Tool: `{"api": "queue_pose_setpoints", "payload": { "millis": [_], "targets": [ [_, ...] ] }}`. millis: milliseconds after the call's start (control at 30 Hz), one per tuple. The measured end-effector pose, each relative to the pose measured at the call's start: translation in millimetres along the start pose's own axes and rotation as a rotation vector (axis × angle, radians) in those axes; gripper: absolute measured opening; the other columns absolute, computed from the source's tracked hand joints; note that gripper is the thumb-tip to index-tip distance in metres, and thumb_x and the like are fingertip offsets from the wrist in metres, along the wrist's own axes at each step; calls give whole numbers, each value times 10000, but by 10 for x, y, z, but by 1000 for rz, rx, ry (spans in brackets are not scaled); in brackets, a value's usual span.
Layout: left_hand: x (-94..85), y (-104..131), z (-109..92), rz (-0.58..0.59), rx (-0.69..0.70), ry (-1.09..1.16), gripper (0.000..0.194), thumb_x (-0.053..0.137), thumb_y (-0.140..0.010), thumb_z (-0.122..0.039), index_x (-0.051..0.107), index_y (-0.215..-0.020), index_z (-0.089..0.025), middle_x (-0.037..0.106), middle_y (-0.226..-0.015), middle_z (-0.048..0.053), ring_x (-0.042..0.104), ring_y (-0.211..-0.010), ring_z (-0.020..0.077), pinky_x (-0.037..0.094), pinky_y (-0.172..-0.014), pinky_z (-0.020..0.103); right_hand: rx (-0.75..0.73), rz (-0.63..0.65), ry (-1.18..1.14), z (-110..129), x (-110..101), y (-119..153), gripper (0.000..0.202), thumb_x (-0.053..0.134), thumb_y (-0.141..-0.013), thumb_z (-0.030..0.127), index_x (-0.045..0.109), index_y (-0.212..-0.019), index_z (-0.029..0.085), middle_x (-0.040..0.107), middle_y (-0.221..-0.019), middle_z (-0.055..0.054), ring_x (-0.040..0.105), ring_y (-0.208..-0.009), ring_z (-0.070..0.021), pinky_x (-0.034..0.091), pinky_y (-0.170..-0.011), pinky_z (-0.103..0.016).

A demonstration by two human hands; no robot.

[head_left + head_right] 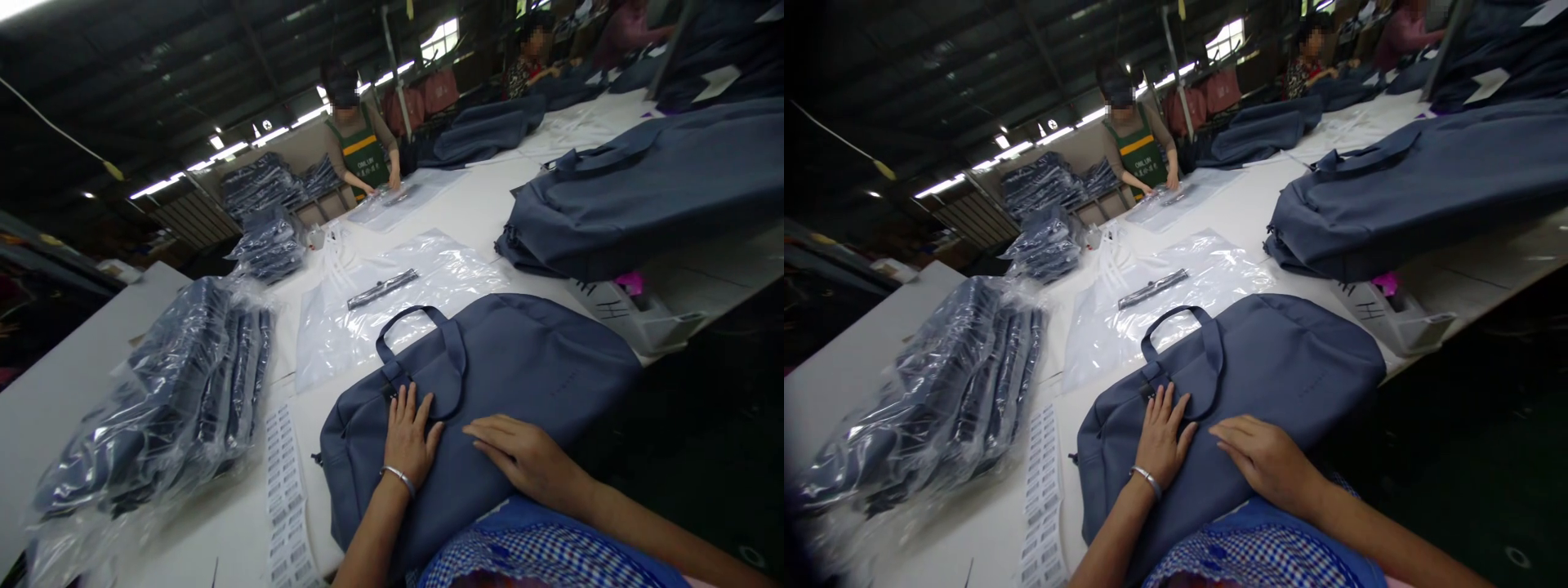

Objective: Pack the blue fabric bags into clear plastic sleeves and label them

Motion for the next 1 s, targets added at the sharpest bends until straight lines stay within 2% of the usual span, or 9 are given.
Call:
{"api": "queue_pose_setpoints", "payload": {
  "millis": [67, 133, 200, 300, 400, 500, 633, 800, 1000],
  "targets": [
    [7, 1, 3, -5, 4, -1, 517, 454, -944, -403, 421, -1432, -235, 321, -1569, 132, 246, -1458, 330, 343, -1133, 592, 198, 194, -187, 17, 47, -31, 329, 476, -969, 395, 735, -998, 194, 740, -856, -69, 691, -738, -179, 575, -715, -284],
    [20, 2, 10, -11, 4, 0, 515, 449, -947, -401, 421, -1433, -234, 322, -1568, 135, 246, -1457, 333, 345, -1131, 592, 494, 417, -375, -51, 92, 105, 508, 445, -953, 539, 735, -798, 152, 693, -637, -52, 607, -489, -125, 502, -492, -209],
    [37, 4, 16, -22, 3, 3, 512, 449, -948, -393, 418, -1436, -240, 320, -1569, 136, 242, -1458, 335, 341, -1132, 593, 773, 500, -442, -205, 88, 347, 685, 409, -907, 675, 693, -611, 127, 621, -495, -53, 510, -363, -91, 403, -380, -172],
    [65, 8, 23, -41, 0, 21, 517, 461, -944, -383, 411, -1441, -247, 315, -1571, 134, 233, -1461, 334, 332, -1136, 592, 1048, 364, -346, -518, 31, 699, 833, 337, -832, 813, 634, -471, 123, 565, -418, -76, 458, -305, -85, 363, -331, -177],
    [93, 11, 26, -56, -3, 44, 515, 476, -937, -379, 426, -1433, -248, 315, -1571, 133, 224, -1464, 337, 325, -1138, 595, 1213, 140, -454, -707, 52, 905, 807, 382, -795, 835, 683, -586, 116, 666, -562, -127, 592, -423, -148, 449, -376, -211],
    [116, 18, 22, -76, 2, 54, 508, 482, -934, -371, 437, -1425, -249, 322, -1569, 130, 227, -1464, 336, 320, -1138, 601, 1232, -93, -864, -685, 172, 904, 622, 568, -789, 733, 710, -910, 139, 746, -874, -130, 720, -780, -233, 592, -646, -299],
    [120, 27, 33, -98, 6, 58, 514, 494, -928, -365, 432, -1426, -254, 328, -1566, 128, 232, -1462, 337, 327, -1132, 605, 1168, -207, -1262, -518, 348, 773, 490, 673, -801, 566, 654, -1064, 153, 730, -1056, -129, 675, -1053, -263, 536, -956, -392],
    [91, 2, 88, -41, 1, 94, 494, 446, -950, -384, 430, -1428, -264, 335, -1564, 118, 241, -1459, 322, 334, -1131, 593, 1113, -223, -1320, -431, 457, 625, 433, 701, -803, 455, 636, -1113, 160, 701, -1157, -126, 631, -1137, -296, 530, -986, -452],
    [54, -99, 168, -19, -84, 163, 483, 438, -950, -414, 466, -1402, -246, 348, -1555, 125, 226, -1460, 321, 297, -1143, 610, 869, -351, -1239, -401, 408, 318, 382, 749, -766, 345, 665, -1098, 177, 665, -1245, -77, 579, -1214, -291, 495, -1047, -463]
  ]
}}
Point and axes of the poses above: each hand's wrist, its own y-axis away from the middle knuckle, its own x-axis out of the palm, z = x × y, the point moved 4 cm from there along -y, towards the middle knuckle
